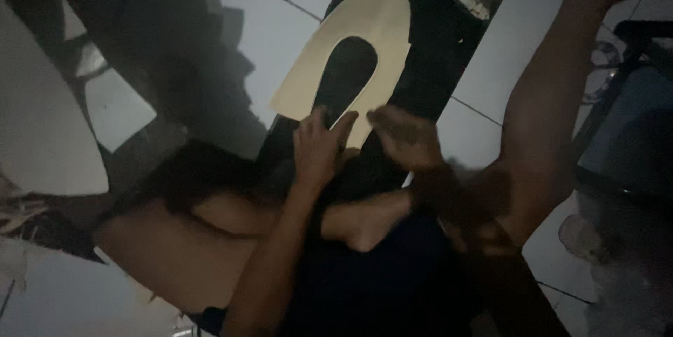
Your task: The person sits on the floor and uses a knife to cut a beige shoe upper material into two separate pieces. They repeatedly align the material, cut along the edges, and separate the resulting parts.
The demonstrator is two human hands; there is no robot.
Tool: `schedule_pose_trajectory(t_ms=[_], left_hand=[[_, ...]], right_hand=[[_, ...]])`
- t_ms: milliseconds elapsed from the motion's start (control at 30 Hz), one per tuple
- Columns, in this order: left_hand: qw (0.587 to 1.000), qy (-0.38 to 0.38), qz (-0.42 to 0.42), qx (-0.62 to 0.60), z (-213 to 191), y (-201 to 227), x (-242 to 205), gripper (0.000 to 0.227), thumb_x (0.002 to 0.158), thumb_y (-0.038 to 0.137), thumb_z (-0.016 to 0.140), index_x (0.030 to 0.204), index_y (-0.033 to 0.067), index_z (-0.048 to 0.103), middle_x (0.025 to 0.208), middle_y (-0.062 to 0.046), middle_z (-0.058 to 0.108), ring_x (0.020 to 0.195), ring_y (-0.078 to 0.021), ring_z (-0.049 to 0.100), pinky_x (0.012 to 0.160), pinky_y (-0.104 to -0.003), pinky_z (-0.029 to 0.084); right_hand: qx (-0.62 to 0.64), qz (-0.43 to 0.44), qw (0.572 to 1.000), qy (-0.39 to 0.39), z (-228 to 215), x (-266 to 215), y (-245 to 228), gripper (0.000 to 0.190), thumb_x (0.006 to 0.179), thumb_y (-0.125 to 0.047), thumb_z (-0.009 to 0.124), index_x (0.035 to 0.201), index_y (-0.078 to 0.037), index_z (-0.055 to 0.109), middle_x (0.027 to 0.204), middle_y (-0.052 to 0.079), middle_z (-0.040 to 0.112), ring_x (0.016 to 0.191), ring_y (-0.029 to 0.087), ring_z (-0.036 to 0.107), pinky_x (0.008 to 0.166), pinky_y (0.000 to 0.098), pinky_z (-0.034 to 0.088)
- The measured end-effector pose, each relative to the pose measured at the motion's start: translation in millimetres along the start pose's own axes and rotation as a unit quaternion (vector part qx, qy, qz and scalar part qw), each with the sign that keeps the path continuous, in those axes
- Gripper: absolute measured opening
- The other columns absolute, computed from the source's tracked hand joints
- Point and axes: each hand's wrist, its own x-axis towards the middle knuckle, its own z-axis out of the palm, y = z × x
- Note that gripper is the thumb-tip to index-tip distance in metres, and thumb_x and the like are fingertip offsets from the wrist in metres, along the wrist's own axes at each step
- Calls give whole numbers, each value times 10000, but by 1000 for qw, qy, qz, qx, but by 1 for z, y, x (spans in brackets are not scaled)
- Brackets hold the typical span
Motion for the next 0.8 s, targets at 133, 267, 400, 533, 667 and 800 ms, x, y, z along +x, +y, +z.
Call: schedule_pose_trajectory(t_ms=[133,267,400,533,667,800], left_hand=[[1000,-17,1,-11,-7,-7,-7,839,712,397,910,1451,374,515,1466,-181,439,1353,-433,433,1005,-587,418],[999,-44,-2,-17,-14,-8,-2,825,683,341,921,1413,382,538,1452,-138,443,1320,-401,439,1001,-572,417],[999,-25,18,-31,-4,-17,-3,803,685,300,914,1401,370,558,1441,-145,438,1302,-408,431,1003,-574,401],[998,-21,34,-54,6,-29,-2,676,790,230,848,1397,392,597,1430,-129,469,1305,-382,449,1037,-576,381],[998,-13,32,-51,14,-40,2,608,868,111,738,1418,340,619,1474,-142,480,1288,-377,481,1028,-552,405],[998,27,12,-55,20,-33,0,596,879,196,753,1441,147,561,1425,-192,497,1256,-408,493,1011,-568,397]], right_hand=[[52,-26,997,45,11,-9,-3,262,995,-131,678,1254,-108,708,1234,102,744,1051,222,757,868,343,620],[7,-99,995,-22,13,-23,-6,340,964,-88,660,1302,-115,683,1291,101,718,1024,220,752,809,310,623],[57,-44,997,-4,11,-26,-1,332,996,-93,680,1321,-159,684,1319,68,733,1065,199,777,859,302,648],[106,-62,992,-42,0,-25,-4,412,992,-82,633,1402,-100,596,1328,125,707,1109,217,744,888,327,621],[39,-96,993,-57,8,-33,-13,345,983,-128,651,1328,-130,654,1277,114,735,1027,217,762,820,307,623],[246,-49,968,-19,1,-14,-1,370,995,-171,673,1353,-91,621,1317,138,694,1138,264,701,934,347,580]])
